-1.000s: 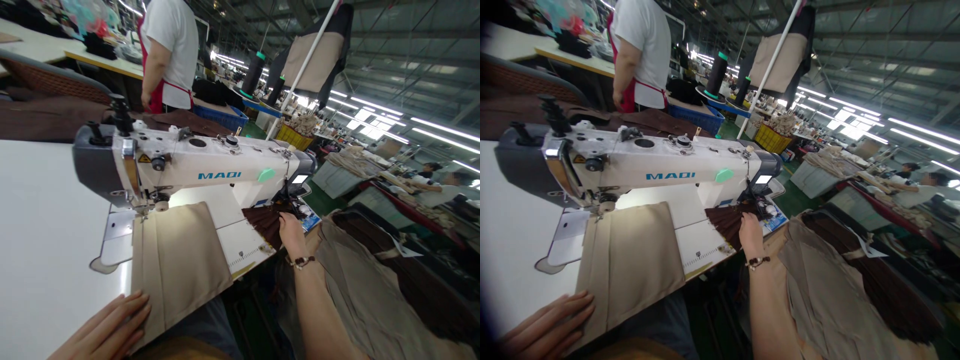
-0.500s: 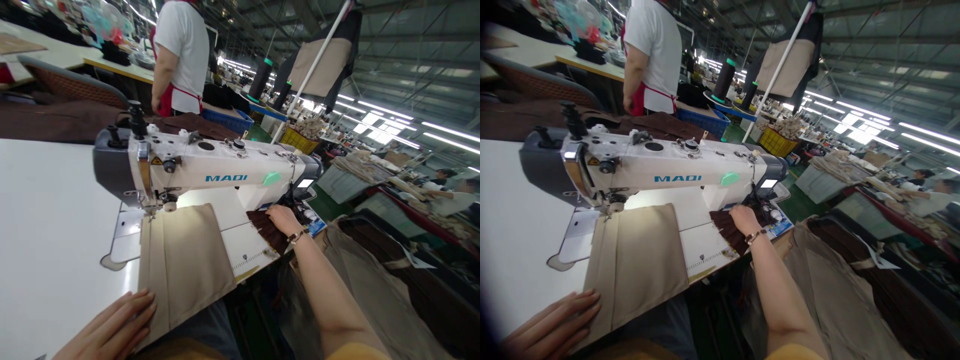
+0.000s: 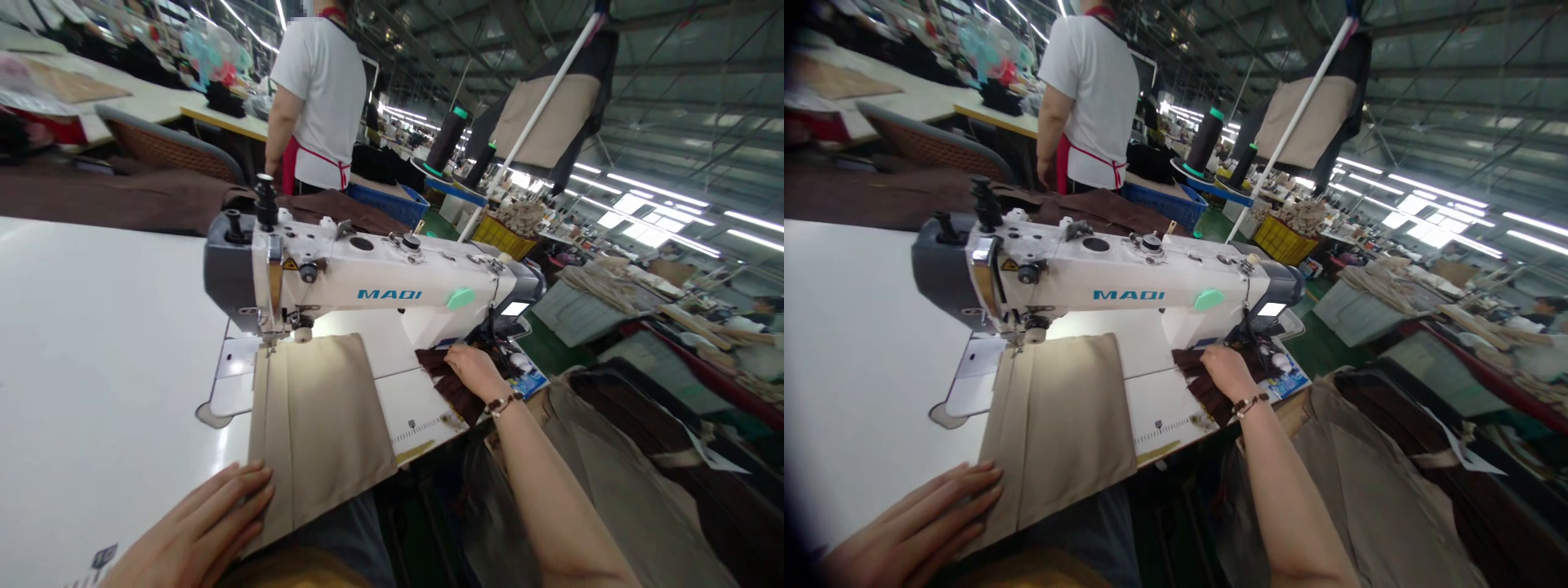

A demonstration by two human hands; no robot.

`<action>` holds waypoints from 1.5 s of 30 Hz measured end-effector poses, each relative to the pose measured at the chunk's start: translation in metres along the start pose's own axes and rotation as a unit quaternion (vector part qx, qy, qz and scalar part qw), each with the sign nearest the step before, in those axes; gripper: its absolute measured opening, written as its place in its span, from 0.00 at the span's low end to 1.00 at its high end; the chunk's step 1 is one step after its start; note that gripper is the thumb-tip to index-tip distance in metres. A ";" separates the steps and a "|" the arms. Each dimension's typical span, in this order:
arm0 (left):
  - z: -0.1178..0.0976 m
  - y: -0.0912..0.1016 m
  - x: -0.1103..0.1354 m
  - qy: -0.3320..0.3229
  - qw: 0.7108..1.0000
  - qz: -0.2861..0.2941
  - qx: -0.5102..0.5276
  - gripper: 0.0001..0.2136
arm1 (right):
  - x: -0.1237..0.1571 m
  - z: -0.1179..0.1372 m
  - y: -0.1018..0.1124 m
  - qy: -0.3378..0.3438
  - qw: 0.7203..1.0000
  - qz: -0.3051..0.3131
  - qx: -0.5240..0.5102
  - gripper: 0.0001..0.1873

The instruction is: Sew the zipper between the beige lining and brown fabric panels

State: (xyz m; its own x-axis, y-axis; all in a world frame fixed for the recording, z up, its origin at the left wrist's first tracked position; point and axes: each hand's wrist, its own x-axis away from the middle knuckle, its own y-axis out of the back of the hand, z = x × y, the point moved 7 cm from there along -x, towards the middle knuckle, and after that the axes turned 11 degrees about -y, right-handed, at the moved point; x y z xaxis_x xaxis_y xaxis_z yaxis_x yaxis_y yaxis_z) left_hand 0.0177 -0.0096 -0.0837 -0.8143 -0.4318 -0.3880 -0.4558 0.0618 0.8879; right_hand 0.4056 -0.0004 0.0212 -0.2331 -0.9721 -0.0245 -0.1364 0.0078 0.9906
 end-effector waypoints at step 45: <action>-0.046 0.054 -0.041 -0.030 0.999 0.022 0.019 0.06 | 0.022 0.254 0.006 0.247 0.916 -0.052 -0.313 0.08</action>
State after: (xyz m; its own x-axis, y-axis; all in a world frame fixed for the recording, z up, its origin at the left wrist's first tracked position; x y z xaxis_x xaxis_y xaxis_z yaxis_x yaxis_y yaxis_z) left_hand 0.0429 -0.0296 -0.0086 -0.8529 -0.3737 -0.3646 -0.4323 0.1142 0.8945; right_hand 0.1547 0.0377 -0.0078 0.2350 -0.9485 -0.2126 0.4808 -0.0767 0.8735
